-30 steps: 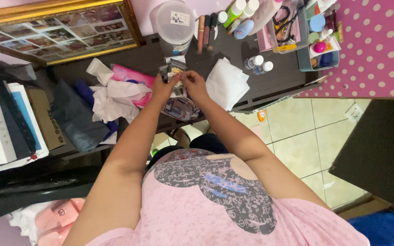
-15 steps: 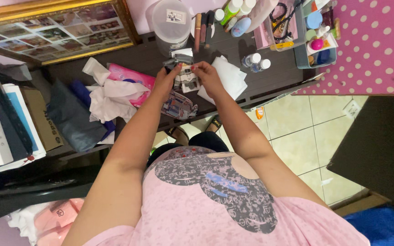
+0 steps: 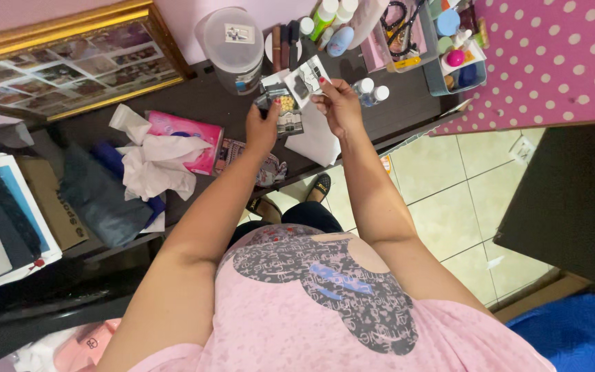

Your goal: The person unpacks a white handbag and sorts various items on a cluttered desk, including a gift bag, papers, and small packets. They place a black pouch and other items into a drawer, then wipe the desk surface with a tissue.

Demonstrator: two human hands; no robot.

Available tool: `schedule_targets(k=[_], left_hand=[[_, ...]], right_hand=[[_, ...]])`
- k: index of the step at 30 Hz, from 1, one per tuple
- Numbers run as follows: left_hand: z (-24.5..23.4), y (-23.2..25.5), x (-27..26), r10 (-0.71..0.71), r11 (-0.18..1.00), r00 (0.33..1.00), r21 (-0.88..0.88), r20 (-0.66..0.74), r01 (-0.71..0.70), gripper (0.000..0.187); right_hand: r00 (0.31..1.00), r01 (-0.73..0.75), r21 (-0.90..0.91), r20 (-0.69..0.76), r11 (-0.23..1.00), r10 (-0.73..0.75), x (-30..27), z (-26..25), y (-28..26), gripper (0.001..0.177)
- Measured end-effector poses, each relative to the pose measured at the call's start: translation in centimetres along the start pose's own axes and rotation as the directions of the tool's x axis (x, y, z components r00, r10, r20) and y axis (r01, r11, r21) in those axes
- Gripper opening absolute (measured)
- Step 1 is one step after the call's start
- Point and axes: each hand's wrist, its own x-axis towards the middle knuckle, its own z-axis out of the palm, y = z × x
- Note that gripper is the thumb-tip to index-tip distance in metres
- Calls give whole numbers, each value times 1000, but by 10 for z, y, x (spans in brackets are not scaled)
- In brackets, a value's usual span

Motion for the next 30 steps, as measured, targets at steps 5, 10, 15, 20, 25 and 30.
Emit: schedule_targets(k=[5,10,15,20,25,30], left_hand=[[38,21,-7,78,996,995,-44,-62,-81,21],[56,52,-15,113,992,992,-50,-56,-116,21],[61,71,-27,179,983,984,-42,-21,-180,29],[60,82,-34,236,972,972,-1,-13,-236,34],[56,87,-37,269,963,963,-18,0,-269,35],[52,92,-39,268,963,963,29,-13,-268,32]], right_hand=[[976,-21,85,218,996,2,-33,13,-25,24],[973,10,63,228,998,-24,-51,19,-43,27],[967,75,-20,247,997,-68,-60,19,-48,25],[950,127,-33,293,991,-112,-58,14,-40,21],[940,156,-30,311,987,-139,-60,17,-38,24],[927,158,-34,349,987,-136,-65,24,-42,23]])
